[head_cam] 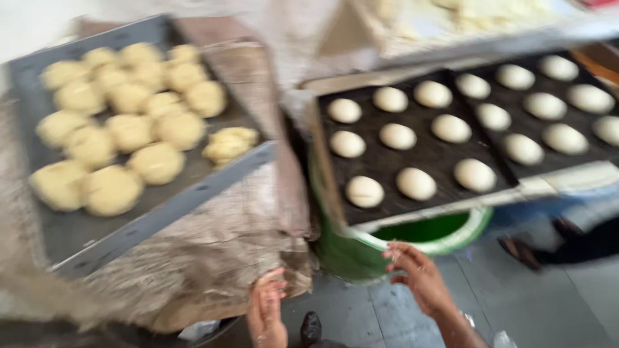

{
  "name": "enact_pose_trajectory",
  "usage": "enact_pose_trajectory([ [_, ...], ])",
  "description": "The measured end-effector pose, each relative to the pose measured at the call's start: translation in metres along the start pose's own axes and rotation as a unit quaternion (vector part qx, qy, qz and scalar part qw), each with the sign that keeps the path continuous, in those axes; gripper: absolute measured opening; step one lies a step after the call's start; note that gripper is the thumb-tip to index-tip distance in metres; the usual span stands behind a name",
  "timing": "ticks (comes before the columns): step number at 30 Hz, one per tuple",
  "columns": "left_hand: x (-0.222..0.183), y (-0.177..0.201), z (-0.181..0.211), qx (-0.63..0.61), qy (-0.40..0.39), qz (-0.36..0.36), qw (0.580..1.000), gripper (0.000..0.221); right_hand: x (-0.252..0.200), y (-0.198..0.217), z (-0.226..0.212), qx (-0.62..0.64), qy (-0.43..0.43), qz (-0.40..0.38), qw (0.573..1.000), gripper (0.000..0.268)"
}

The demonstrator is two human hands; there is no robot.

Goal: The person prepares dough on a workbench by using a scraper to gather fragments, rolling dough into balls by hand, and arranging them into a metal tray.

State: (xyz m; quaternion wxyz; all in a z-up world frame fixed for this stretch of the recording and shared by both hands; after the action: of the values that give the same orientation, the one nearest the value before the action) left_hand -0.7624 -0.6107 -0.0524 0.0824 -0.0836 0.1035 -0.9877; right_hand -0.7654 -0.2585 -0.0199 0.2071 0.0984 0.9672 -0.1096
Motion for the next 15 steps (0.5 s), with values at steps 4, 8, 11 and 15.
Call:
enact_pose_trajectory([
  [4,-0.019,-0.096,0.037,0.112,0.084,-0.186,0.973,0.047,-0.081,0.091,0.102,0.03,-0.086,0.114,0.989,0.036],
  [8,-0.038,-0.184,0.084,0.11,0.0,-0.351,0.93,0.045,-0.164,0.176,0.202,0.079,-0.181,0.259,0.946,0.041],
  [11,-0.063,-0.241,0.097,0.121,-0.047,-0.451,0.883,0.045,-0.228,0.219,0.265,0.189,-0.193,0.338,0.902,0.043],
  [15,-0.104,-0.301,0.099,0.099,-0.055,-0.535,0.837,0.044,-0.295,0.24,0.31,0.254,-0.184,0.408,0.858,0.045],
])
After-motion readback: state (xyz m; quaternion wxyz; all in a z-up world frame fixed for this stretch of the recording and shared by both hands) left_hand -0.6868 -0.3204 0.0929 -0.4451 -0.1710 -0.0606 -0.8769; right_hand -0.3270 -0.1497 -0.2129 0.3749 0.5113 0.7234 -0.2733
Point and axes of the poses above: each hand's wrist, its own x-axis towards the middle knuckle, its own y-axis out of the back of the hand, z = x × y, the point moved 3 cm from there along x, towards the middle knuckle, and after that the axes turned 1 degree about -z, right-handed, at the moved point
